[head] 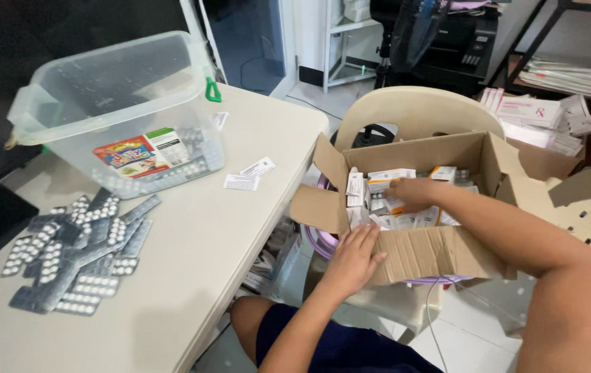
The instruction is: The person repeatedly picks up blister packs of pills, separates them, and places them into a clear plastic container. They also handle small white boxes, opening some and placing them into a cardboard box. The task involves sorting and organizing pill blister packs and boxes on a table.
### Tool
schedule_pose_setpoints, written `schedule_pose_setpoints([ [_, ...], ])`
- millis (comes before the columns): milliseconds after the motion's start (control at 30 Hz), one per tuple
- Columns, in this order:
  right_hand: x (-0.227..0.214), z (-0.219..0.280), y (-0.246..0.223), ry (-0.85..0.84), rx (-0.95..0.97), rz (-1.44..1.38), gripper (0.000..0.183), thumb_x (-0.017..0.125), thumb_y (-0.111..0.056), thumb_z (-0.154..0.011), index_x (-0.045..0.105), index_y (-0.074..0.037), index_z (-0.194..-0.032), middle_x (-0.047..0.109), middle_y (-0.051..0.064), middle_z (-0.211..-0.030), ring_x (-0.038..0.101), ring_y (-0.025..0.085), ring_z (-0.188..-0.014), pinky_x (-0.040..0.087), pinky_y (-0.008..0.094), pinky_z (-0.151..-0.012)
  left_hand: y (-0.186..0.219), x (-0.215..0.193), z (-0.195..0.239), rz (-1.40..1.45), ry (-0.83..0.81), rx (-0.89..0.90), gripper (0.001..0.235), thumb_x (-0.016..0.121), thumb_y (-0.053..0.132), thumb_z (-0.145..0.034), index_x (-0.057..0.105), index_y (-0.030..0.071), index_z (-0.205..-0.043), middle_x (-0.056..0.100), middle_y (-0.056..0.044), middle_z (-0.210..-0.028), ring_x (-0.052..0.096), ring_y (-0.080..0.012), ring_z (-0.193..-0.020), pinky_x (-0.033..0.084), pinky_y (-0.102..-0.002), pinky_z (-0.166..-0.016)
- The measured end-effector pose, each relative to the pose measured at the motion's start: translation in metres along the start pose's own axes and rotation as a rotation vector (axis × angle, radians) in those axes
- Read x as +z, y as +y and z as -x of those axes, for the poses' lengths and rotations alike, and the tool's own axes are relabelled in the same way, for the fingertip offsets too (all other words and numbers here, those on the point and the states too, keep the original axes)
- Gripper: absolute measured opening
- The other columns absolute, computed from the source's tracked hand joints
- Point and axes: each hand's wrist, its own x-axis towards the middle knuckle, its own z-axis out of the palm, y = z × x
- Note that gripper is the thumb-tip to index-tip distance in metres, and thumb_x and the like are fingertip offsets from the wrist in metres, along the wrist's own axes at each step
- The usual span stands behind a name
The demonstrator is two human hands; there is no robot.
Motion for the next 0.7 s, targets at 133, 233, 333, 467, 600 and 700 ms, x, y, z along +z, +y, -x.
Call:
schedule_pose_setpoints([
  [133,0.01,-0.018,0.018,-0.175,0.153,0.054,0.071,0.082,-0.036,-0.08,0.05,-0.018,-0.142,0.063,0.009,-0.134,0.06,0.029,-0.125,0.048,0.05,-0.103,-0.011,0.011,0.011,0.039,-0.094,-0.115,0.059,0.066,0.03,-0.096,0.05,-0.002,-0.143,0.054,-0.021,-0.139,0.048,-0.0393,-0.132,0.036,-0.048,-0.116],
  [233,-0.026,-0.017,0.027,0.051,0.114,-0.213,0.07,0.082,-0.034,-0.079,0.053,-0.013,-0.139,0.067,0.014,-0.131,0.065,0.031,-0.12,0.051,0.046,-0.103,-0.018,-0.009,0.023,0.07,-0.066,-0.115,0.058,0.066,0.03,-0.098,0.049,-0.002,-0.144,0.054,-0.021,-0.145,0.048,-0.0391,-0.137,0.039,-0.048,-0.115],
  [333,-0.07,-0.003,0.009,0.259,-0.063,-0.682,0.062,0.077,-0.025,-0.083,0.053,-0.006,-0.137,0.069,0.014,-0.127,0.068,0.025,-0.113,0.055,0.042,-0.098,-0.016,-0.045,0.03,0.164,-0.103,-0.21,0.06,0.066,0.03,-0.097,0.047,0.001,-0.147,0.05,-0.021,-0.15,0.049,-0.039,-0.138,0.043,-0.047,-0.112],
  [467,-0.14,0.0,-0.048,0.346,-0.407,-1.12,0.059,0.066,-0.01,-0.092,0.041,-0.005,-0.145,0.058,0.012,-0.138,0.058,0.018,-0.123,0.048,0.036,-0.105,-0.002,-0.106,0.029,0.082,0.083,-0.185,0.067,0.07,0.026,-0.096,0.041,0.006,-0.152,0.043,-0.021,-0.154,0.046,-0.0412,-0.141,0.044,-0.048,-0.113],
  [600,-0.2,-0.02,-0.127,0.241,-0.458,-1.367,0.06,0.055,-0.015,-0.099,0.035,-0.015,-0.156,0.06,0.01,-0.13,0.057,0.015,-0.115,0.048,0.034,-0.097,0.006,-0.171,0.029,-0.079,0.293,-0.187,0.078,0.077,0.017,-0.087,0.038,0.014,-0.154,0.034,-0.02,-0.16,0.042,-0.0418,-0.144,0.045,-0.047,-0.111],
  [700,-0.226,-0.069,-0.196,0.087,-0.54,-1.646,0.05,0.051,-0.023,-0.101,0.04,-0.017,-0.149,0.06,0.005,-0.126,0.06,0.014,-0.113,0.052,0.035,-0.094,-0.006,-0.222,0.047,-0.312,0.397,-0.217,0.083,0.078,0.007,-0.08,0.041,0.021,-0.153,0.029,-0.019,-0.163,0.042,-0.0416,-0.144,0.046,-0.046,-0.11],
])
